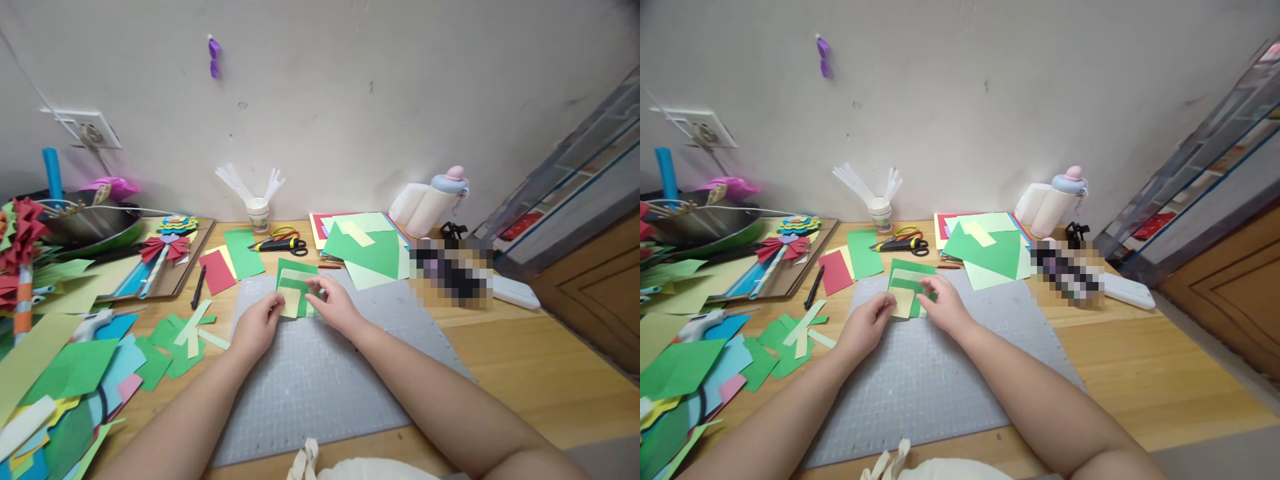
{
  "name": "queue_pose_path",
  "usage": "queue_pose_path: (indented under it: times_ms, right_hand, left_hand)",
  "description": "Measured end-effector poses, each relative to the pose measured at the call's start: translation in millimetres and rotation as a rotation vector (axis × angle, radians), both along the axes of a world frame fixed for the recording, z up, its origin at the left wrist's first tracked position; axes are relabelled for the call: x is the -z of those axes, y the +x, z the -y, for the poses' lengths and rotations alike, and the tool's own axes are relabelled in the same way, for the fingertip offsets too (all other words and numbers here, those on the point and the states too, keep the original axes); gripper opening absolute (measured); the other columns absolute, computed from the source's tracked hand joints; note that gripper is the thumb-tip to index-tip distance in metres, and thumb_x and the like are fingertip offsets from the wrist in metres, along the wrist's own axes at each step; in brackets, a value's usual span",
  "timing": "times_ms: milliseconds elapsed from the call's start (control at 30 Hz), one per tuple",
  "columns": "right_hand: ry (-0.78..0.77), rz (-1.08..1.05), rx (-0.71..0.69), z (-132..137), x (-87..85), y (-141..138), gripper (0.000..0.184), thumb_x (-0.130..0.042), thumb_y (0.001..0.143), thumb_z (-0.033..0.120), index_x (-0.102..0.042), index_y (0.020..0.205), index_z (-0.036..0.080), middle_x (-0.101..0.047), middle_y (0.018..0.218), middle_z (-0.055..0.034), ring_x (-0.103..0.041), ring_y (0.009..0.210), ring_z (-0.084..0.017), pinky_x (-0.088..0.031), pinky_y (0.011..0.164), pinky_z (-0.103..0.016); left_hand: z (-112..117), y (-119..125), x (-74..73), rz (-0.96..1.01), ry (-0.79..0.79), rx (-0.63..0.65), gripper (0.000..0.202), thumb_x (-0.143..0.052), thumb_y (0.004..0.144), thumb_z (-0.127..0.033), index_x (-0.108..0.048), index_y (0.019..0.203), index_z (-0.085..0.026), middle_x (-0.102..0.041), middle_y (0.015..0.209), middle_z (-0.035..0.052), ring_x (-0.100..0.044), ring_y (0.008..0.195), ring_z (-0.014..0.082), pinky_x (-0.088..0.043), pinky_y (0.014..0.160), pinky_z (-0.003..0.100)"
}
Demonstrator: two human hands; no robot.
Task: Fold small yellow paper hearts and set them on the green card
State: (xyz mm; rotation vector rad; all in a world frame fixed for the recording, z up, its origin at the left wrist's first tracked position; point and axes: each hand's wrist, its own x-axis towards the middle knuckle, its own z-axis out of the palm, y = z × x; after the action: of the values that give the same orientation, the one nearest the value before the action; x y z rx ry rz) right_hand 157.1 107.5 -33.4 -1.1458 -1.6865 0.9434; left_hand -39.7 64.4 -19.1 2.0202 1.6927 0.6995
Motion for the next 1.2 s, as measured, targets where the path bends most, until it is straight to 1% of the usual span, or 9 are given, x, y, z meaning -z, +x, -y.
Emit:
queue_pose_path:
  times_ms: [167,300,467,633,733,800,867,967,1200]
  right_hand:
    - [0.000,0.110,-0.044,0.8,0.9,-10.2,0.029,-0.071,0.072,0.025,-0.061,0.099,0.018,-0.060,0.094,-0.0046,-0.056,0.083,-0.018,-0.048,0.078,-0.034]
    - [-0.033,0.187,-0.058,-3.6,4.8,-17.1,0.020,-0.068,0.080,0.027,-0.062,0.094,0.016,-0.062,0.097,-0.0054,-0.058,0.087,-0.019,-0.050,0.079,-0.036]
    - [-0.115,0.225,-0.111,-10.4,13.7,-20.1,0.030,-0.055,0.093,0.031,-0.056,0.118,0.015,-0.059,0.117,-0.0087,-0.062,0.098,-0.021,-0.053,0.082,-0.041]
    - [-0.197,0.169,-0.117,-15.2,20.0,-17.2,0.031,-0.056,0.092,0.031,-0.056,0.119,0.016,-0.059,0.119,-0.0091,-0.061,0.100,-0.022,-0.053,0.083,-0.042]
    - [-0.260,0.084,-0.113,-13.9,16.2,-15.9,0.032,-0.056,0.092,0.031,-0.055,0.120,0.015,-0.058,0.119,-0.0091,-0.061,0.100,-0.022,-0.053,0.083,-0.042]
    - [-0.316,0.021,-0.132,-9.2,10.6,-14.8,0.029,-0.056,0.093,0.031,-0.057,0.117,0.015,-0.060,0.114,-0.0082,-0.062,0.094,-0.020,-0.054,0.079,-0.039]
    - [-0.379,-0.035,-0.166,-0.6,3.8,-12.4,0.024,-0.057,0.091,0.032,-0.060,0.105,0.013,-0.065,0.095,-0.0048,-0.063,0.076,-0.014,-0.054,0.067,-0.031]
    - [-0.466,-0.115,-0.200,17.9,-5.6,-5.8,0.024,-0.067,0.081,0.037,-0.056,0.082,0.016,-0.062,0.058,0.0024,-0.054,0.045,-0.009,-0.041,0.044,-0.020]
    - [-0.571,-0.239,-0.186,56.5,-11.0,15.5,0.038,-0.069,0.070,0.051,-0.053,0.080,0.018,-0.066,0.059,0.0011,-0.060,0.047,-0.011,-0.039,0.043,-0.019]
  left_hand:
    - [1.0,2.7,-2.9,0.016,0.001,0.059,0.022,-0.051,0.094,-0.032,-0.062,0.100,-0.014,-0.066,0.093,0.0043,-0.063,0.082,0.0166,-0.053,0.077,0.037]
    - [-0.6,5.2,-1.6,0.020,-0.015,0.053,0.023,-0.051,0.094,-0.033,-0.062,0.100,-0.014,-0.066,0.095,0.0048,-0.063,0.084,0.0172,-0.052,0.078,0.038]
    - [-3.0,7.2,-1.3,0.021,-0.045,-0.015,0.029,-0.050,0.094,-0.038,-0.060,0.109,-0.015,-0.066,0.092,0.0043,-0.063,0.078,0.0164,-0.052,0.074,0.036]
    - [-1.3,1.5,-4.1,0.039,-0.038,-0.124,0.037,-0.048,0.093,-0.042,-0.056,0.119,-0.018,-0.063,0.080,0.0014,-0.059,0.068,0.0161,-0.049,0.068,0.035]
    - [-1.9,-2.3,-4.1,0.091,-0.006,-0.160,0.036,-0.052,0.091,-0.041,-0.056,0.117,-0.016,-0.062,0.088,0.0033,-0.059,0.074,0.0170,-0.048,0.070,0.036]
    - [-2.8,-2.5,-2.2,0.149,-0.009,-0.137,0.033,-0.056,0.089,-0.039,-0.057,0.113,-0.015,-0.062,0.095,0.0046,-0.059,0.078,0.0167,-0.050,0.072,0.036]
    - [-2.7,-0.6,0.7,0.211,-0.053,-0.102,0.029,-0.058,0.089,-0.037,-0.059,0.105,-0.014,-0.062,0.094,0.0041,-0.060,0.076,0.0155,-0.051,0.070,0.034]
    - [0.9,5.1,4.1,0.288,-0.171,-0.068,0.024,-0.057,0.090,-0.036,-0.061,0.094,-0.012,-0.063,0.083,0.0016,-0.061,0.068,0.0130,-0.052,0.062,0.029]
    - [15.9,22.0,-3.3,0.351,-0.375,-0.038,0.023,-0.057,0.090,-0.034,-0.061,0.085,-0.012,-0.061,0.071,-0.0020,-0.056,0.055,0.0090,-0.050,0.053,0.024]
